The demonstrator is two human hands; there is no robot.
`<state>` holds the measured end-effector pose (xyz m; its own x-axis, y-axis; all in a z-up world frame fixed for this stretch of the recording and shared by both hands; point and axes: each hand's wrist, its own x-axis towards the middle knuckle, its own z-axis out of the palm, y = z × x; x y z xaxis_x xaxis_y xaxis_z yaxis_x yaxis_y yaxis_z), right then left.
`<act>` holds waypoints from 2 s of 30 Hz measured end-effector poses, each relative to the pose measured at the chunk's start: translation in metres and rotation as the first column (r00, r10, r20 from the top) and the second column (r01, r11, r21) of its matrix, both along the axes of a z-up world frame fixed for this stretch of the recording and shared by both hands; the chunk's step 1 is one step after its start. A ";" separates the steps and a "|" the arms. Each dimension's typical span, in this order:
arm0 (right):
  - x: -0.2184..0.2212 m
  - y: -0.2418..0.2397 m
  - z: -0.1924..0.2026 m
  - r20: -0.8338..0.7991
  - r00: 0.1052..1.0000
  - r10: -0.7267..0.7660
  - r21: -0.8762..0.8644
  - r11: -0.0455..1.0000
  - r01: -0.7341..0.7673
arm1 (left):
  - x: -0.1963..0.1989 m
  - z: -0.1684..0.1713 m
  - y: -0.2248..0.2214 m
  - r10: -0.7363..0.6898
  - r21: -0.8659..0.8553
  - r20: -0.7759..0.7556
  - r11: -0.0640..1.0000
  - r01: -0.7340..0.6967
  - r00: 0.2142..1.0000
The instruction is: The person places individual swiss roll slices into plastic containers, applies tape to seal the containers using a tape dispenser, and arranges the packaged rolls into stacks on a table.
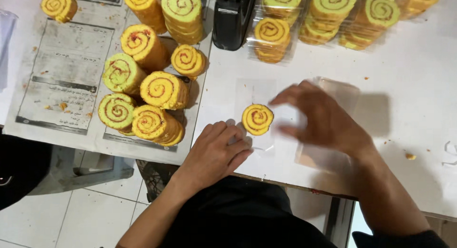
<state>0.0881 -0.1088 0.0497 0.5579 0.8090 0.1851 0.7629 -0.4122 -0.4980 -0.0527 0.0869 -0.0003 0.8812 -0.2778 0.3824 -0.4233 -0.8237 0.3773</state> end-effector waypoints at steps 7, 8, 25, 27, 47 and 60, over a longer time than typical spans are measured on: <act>-0.006 0.005 -0.013 -0.069 0.974 0.217 -0.166 0.960 -0.225 | 0.017 0.006 0.002 0.115 -0.280 -0.001 0.954 -0.111 0.993; -0.007 0.006 -0.019 0.000 0.985 0.173 -0.153 0.973 -0.171 | 0.017 0.005 0.001 0.158 -0.378 -0.034 0.912 -0.159 0.987; -0.017 0.011 0.008 -0.598 0.797 0.087 0.105 0.994 -0.029 | 0.004 0.016 -0.015 -0.474 -0.685 -0.569 -0.180 -0.706 0.672; -0.021 0.011 0.011 -0.539 0.830 0.145 0.149 0.986 -0.075 | 0.016 0.009 -0.020 -0.446 -0.636 -0.574 -0.286 -0.717 0.687; 0.002 -0.005 -0.003 0.238 0.942 -0.235 0.587 0.808 0.053 | 0.129 0.057 -0.014 -0.425 -0.693 -0.516 -0.302 -0.654 0.743; 0.014 -0.004 -0.026 0.506 0.840 -0.193 0.309 0.951 0.033 | 0.125 0.034 -0.012 -0.468 -0.672 -0.471 -0.359 -0.648 0.748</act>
